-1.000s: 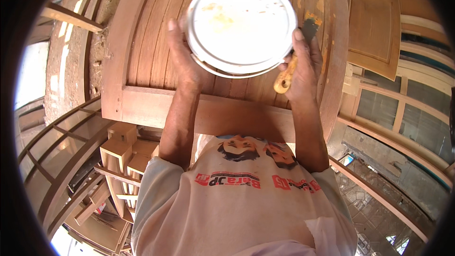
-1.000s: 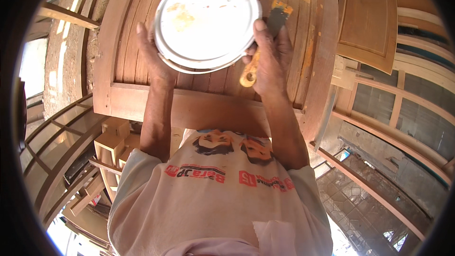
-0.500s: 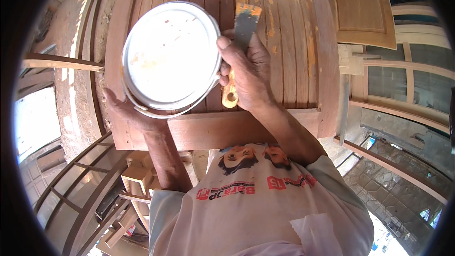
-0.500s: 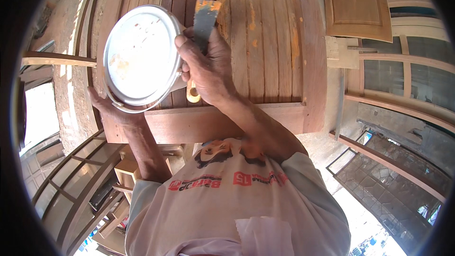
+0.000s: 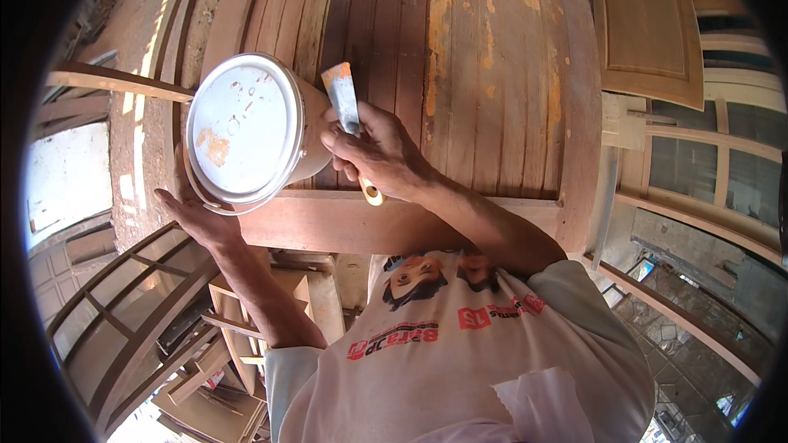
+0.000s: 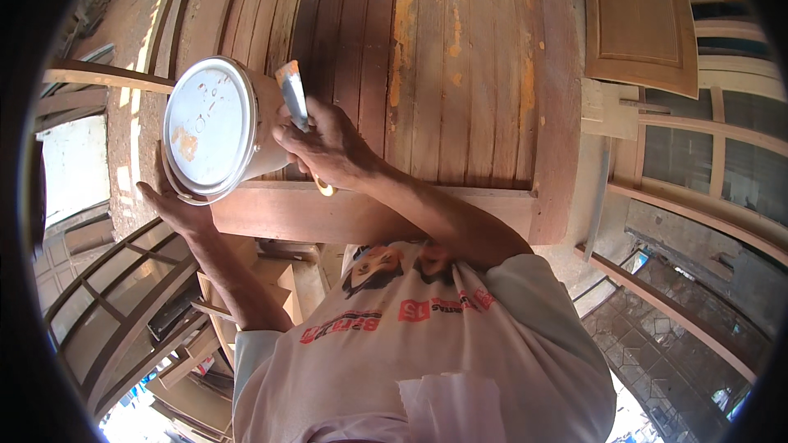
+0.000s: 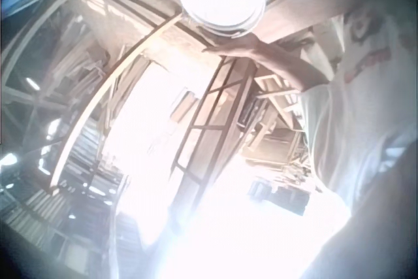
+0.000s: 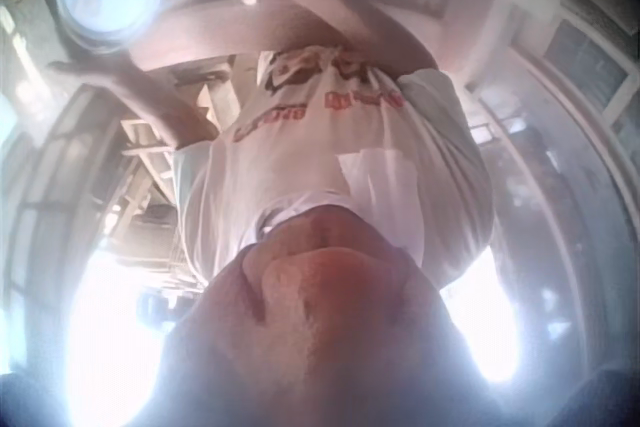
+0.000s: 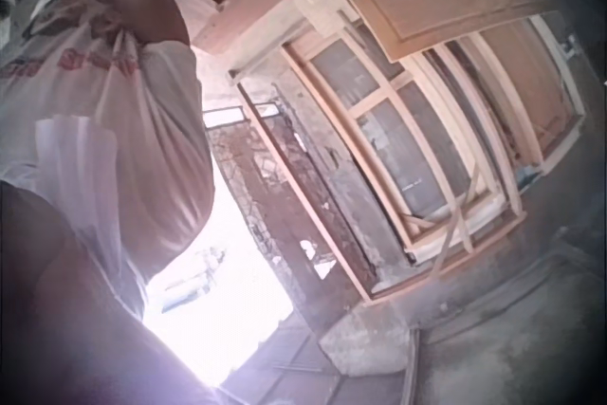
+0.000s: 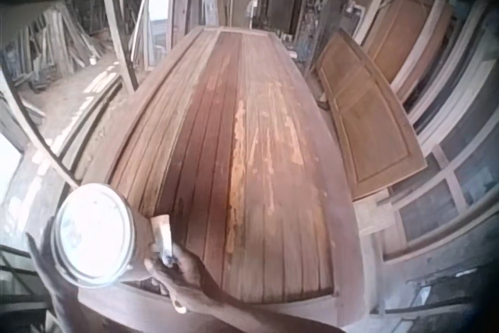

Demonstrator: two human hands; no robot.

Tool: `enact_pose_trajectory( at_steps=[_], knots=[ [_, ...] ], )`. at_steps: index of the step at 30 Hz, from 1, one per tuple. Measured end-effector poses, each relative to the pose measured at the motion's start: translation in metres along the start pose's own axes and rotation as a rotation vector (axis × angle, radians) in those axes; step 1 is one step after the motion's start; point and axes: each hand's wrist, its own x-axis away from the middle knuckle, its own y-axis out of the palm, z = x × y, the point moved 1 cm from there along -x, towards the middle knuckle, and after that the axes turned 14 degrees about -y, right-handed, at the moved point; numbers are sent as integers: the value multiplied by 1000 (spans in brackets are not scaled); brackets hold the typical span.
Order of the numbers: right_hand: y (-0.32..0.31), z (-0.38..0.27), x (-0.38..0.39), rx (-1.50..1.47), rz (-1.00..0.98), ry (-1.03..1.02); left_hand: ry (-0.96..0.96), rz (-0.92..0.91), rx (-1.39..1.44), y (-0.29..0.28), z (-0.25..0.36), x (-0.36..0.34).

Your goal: The person refinishes a wooden door by applying a wood filler or stain from a bucket using a putty knife.

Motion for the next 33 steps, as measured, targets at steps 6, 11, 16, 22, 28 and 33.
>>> enact_pose_trajectory(
  at_steps=[6, 11, 16, 22, 28, 33],
  knots=[
    [-79, 21, 88, 21, -11, 208, 655, 192, -1011, 37, 14, 58],
    [-138, 42, 145, 9, 195, 197, 650, 201, -1556, 57, 2, 64],
    [-161, 27, 173, 201, 145, 197, 585, 226, -1606, 69, -1, 66],
    [-160, 26, 182, 441, 25, 39, 429, 237, -1641, 82, 5, 68],
    [-162, 39, 191, 485, 13, -171, 368, 197, -1613, 88, 7, 67],
    [-157, 33, 185, 473, 36, -137, 356, 182, -1566, 94, 11, 70]
  ],
)
